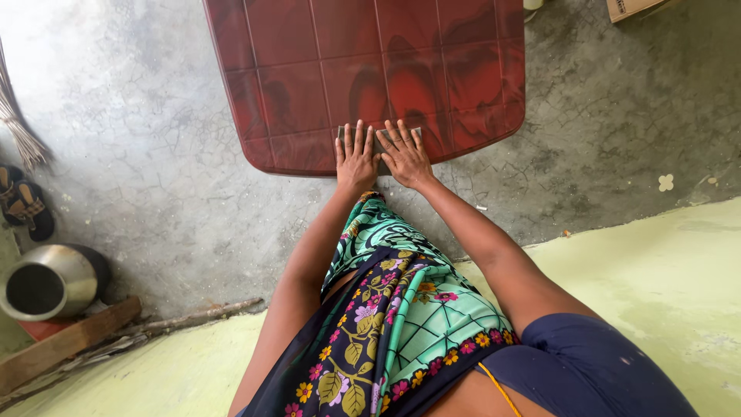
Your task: The person is sanding the surface of a reddish-brown table using a piece of sandpaper. She moves the sandpaper back and forth across the table's surface, covering different areas systematically.
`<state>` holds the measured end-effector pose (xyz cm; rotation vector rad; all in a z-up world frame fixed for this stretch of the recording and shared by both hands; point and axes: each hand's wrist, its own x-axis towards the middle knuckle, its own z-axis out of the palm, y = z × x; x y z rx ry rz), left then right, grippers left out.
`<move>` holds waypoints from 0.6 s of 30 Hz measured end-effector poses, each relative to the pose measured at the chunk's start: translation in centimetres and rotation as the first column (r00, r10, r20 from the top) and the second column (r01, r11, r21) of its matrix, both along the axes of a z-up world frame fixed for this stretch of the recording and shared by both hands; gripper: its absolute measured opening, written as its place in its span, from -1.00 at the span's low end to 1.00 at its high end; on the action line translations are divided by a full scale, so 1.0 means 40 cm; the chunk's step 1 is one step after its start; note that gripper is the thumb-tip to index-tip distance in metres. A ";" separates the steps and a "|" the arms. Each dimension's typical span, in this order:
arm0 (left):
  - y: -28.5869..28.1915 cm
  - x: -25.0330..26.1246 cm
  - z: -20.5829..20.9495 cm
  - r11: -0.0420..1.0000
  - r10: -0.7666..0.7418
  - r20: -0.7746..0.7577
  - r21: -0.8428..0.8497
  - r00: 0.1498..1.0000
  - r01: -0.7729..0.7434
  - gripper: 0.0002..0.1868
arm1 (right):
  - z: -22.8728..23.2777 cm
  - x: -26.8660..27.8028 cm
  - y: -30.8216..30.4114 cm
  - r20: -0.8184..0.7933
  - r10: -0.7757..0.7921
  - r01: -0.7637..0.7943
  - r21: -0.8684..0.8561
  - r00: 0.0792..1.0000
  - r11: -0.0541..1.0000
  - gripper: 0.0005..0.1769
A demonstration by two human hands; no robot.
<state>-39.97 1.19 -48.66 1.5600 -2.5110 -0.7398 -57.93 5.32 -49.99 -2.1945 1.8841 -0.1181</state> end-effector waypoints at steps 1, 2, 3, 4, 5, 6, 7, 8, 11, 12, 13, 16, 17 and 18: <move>-0.015 -0.012 -0.001 1.000 0.000 0.007 -0.002 1.000 0.000 -0.23 | -0.003 -0.008 -0.012 -0.005 -0.013 0.013 -0.010 1.000 1.000 -0.31; -0.031 -0.021 -0.001 1.000 -0.001 0.008 -0.003 1.000 0.001 -0.24 | -0.006 -0.016 -0.024 -0.010 -0.026 0.026 -0.017 1.000 1.000 -0.32; -0.050 -0.029 -0.002 1.000 -0.001 0.009 -0.005 1.000 0.001 -0.24 | -0.010 -0.024 -0.041 -0.014 -0.040 0.039 -0.025 0.999 0.999 -0.32; -0.070 -0.036 -0.003 1.000 0.002 0.011 -0.005 1.000 -0.002 -0.25 | -0.014 -0.031 -0.062 -0.011 -0.046 0.046 -0.031 0.999 0.998 -0.33; -0.091 -0.045 -0.003 1.000 0.008 0.014 0.002 1.000 -0.008 -0.25 | -0.018 -0.038 -0.087 -0.008 -0.052 0.052 -0.037 0.999 0.998 -0.33; -0.119 -0.056 -0.001 1.000 0.016 0.016 0.005 1.000 -0.016 -0.25 | -0.020 -0.046 -0.118 -0.004 -0.057 0.057 -0.047 0.998 0.997 -0.34; -0.147 -0.066 0.002 1.000 0.024 0.018 0.009 1.000 -0.024 -0.25 | -0.021 -0.053 -0.149 -0.011 -0.054 0.053 -0.059 0.998 0.997 -0.33; -0.172 -0.076 0.004 0.999 0.032 0.025 0.010 0.999 -0.032 -0.25 | -0.021 -0.063 -0.178 -0.019 -0.053 0.051 -0.070 0.998 0.996 -0.33; -0.266 -0.109 0.007 0.999 0.051 0.047 0.006 0.998 -0.051 -0.26 | -0.015 -0.089 -0.278 -0.008 -0.059 0.059 -0.077 0.998 0.995 -0.33; -0.306 -0.122 0.007 0.999 0.051 0.054 0.001 0.997 -0.052 -0.26 | -0.012 -0.100 -0.316 0.000 -0.062 0.062 -0.075 0.998 0.995 -0.33; -0.346 -0.138 0.007 0.999 0.052 0.062 -0.004 0.997 -0.052 -0.26 | -0.009 -0.114 -0.353 0.003 -0.066 0.066 -0.064 0.998 0.996 -0.33; -0.484 -0.192 0.011 0.997 0.066 0.095 0.041 0.993 -0.070 -0.25 | -0.002 -0.155 -0.494 0.008 -0.065 0.065 -0.053 0.998 0.996 -0.32; -0.525 -0.211 0.011 0.997 0.071 0.088 0.028 0.994 -0.074 -0.25 | -0.002 -0.169 -0.540 0.003 -0.063 0.063 -0.057 0.998 0.996 -0.33; -0.572 -0.227 0.011 0.997 0.078 0.083 0.014 0.994 -0.079 -0.26 | -0.002 -0.185 -0.590 0.000 -0.060 0.060 -0.063 0.998 0.996 -0.33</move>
